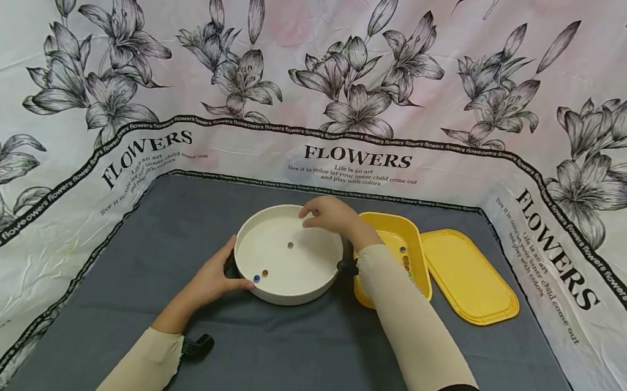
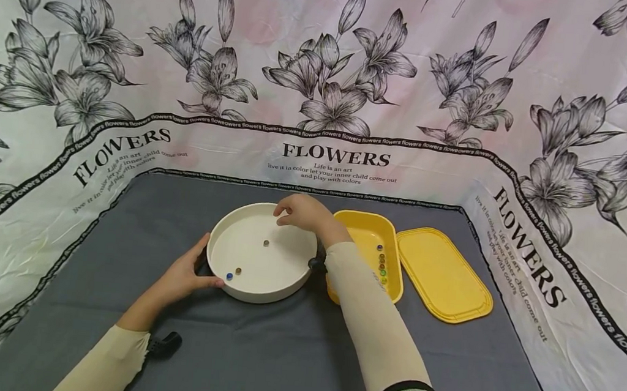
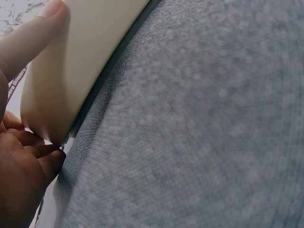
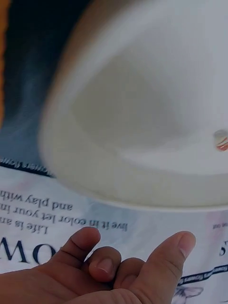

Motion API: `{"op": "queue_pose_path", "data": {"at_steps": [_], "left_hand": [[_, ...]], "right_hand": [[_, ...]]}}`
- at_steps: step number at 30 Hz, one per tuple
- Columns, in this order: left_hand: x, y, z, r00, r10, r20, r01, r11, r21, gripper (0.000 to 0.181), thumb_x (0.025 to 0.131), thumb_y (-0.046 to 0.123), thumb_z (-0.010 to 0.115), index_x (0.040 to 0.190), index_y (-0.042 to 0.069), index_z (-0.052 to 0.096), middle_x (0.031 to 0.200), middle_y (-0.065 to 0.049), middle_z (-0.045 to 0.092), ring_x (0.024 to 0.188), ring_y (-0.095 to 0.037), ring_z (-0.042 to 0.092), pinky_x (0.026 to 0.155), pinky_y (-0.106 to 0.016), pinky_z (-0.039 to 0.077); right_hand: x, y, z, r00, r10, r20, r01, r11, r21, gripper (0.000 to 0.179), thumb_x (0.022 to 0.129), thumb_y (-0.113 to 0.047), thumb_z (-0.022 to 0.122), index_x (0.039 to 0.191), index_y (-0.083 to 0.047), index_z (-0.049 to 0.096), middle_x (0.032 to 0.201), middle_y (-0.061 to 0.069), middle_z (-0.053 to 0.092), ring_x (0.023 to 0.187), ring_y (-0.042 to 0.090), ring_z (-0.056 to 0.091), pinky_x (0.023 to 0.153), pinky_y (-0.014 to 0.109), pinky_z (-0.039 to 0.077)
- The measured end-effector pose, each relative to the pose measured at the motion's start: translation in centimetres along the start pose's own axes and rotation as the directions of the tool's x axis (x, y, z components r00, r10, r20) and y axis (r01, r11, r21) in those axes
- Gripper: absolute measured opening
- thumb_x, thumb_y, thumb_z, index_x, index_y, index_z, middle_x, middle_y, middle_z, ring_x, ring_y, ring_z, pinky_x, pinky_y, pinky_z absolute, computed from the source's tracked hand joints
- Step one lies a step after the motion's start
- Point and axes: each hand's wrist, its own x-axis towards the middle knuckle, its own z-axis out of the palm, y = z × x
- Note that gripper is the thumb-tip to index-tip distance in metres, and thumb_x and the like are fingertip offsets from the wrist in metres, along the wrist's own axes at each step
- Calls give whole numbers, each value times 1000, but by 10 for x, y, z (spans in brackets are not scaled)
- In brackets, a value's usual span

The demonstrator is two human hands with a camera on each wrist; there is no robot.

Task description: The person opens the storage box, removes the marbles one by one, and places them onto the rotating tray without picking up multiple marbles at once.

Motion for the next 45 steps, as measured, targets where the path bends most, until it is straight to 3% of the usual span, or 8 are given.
{"op": "queue_pose_path", "data": {"at_steps": [7, 15, 24, 33, 36, 40, 45], "left_hand": [[-1, 0, 1, 1000, -10, 1, 10, 1000, -3, 136, 72, 41, 95, 165, 5, 3, 172, -17, 7, 157, -35, 15, 124, -60, 20], [2, 2, 0, 1000, -14, -1, 14, 1000, 6, 136, 72, 43, 94, 165, 5, 3, 172, -16, 7, 157, -36, 14, 124, -60, 19], [0, 1, 1, 1000, -11, 5, 11, 1000, 1, 135, 72, 41, 94, 165, 6, 2, 172, -16, 6, 158, -35, 14, 124, -60, 19], [-1, 3, -1, 1000, -9, -2, 9, 1000, -2, 135, 72, 42, 94, 166, 13, 1, 172, -16, 7, 158, -35, 14, 124, -61, 18], [-2, 3, -2, 1000, -11, 4, 11, 1000, -6, 135, 73, 41, 94, 166, 13, 0, 172, -15, 6, 158, -35, 14, 124, -60, 19], [-2, 4, -2, 1000, -11, 13, 11, 1000, -6, 135, 73, 43, 93, 166, 15, 0, 172, -15, 5, 158, -34, 14, 124, -60, 20], [-2, 4, 0, 1000, -15, 13, 15, 1000, 2, 135, 73, 44, 93, 166, 14, 0, 172, -14, 5, 158, -34, 14, 124, -59, 20]], "right_hand": [[-19, 13, -16, 999, 30, -30, -30, 999, -10, 28, 97, -27, 74, 122, -16, 76, 120, -2, 72, 114, 20, 66, 99, 41, 55], [-45, 37, -34, 994, 87, -64, -87, 996, 1, 25, 97, -27, 74, 121, -18, 77, 119, -2, 73, 109, 21, 67, 92, 43, 57], [-68, 60, -36, 990, 116, -85, -113, 993, 32, 24, 97, -28, 73, 120, -20, 76, 122, 0, 72, 121, 26, 63, 104, 49, 51], [-77, 79, -29, 989, 128, -72, -125, 991, 41, 24, 98, -26, 73, 120, -17, 76, 104, 2, 70, 88, 22, 57, 78, 38, 51], [-80, 85, -27, 989, 138, -59, -135, 989, 55, 28, 98, -25, 72, 124, -14, 75, 108, 3, 71, 92, 21, 60, 81, 38, 53], [-84, 93, -25, 987, 152, -47, -149, 986, 69, 33, 98, -24, 72, 129, -12, 73, 125, 4, 72, 112, 24, 65, 96, 43, 56], [-90, 102, -22, 987, 155, -53, -152, 987, 60, 33, 97, -21, 74, 129, -14, 73, 129, 6, 71, 120, 28, 64, 103, 48, 52]]}}
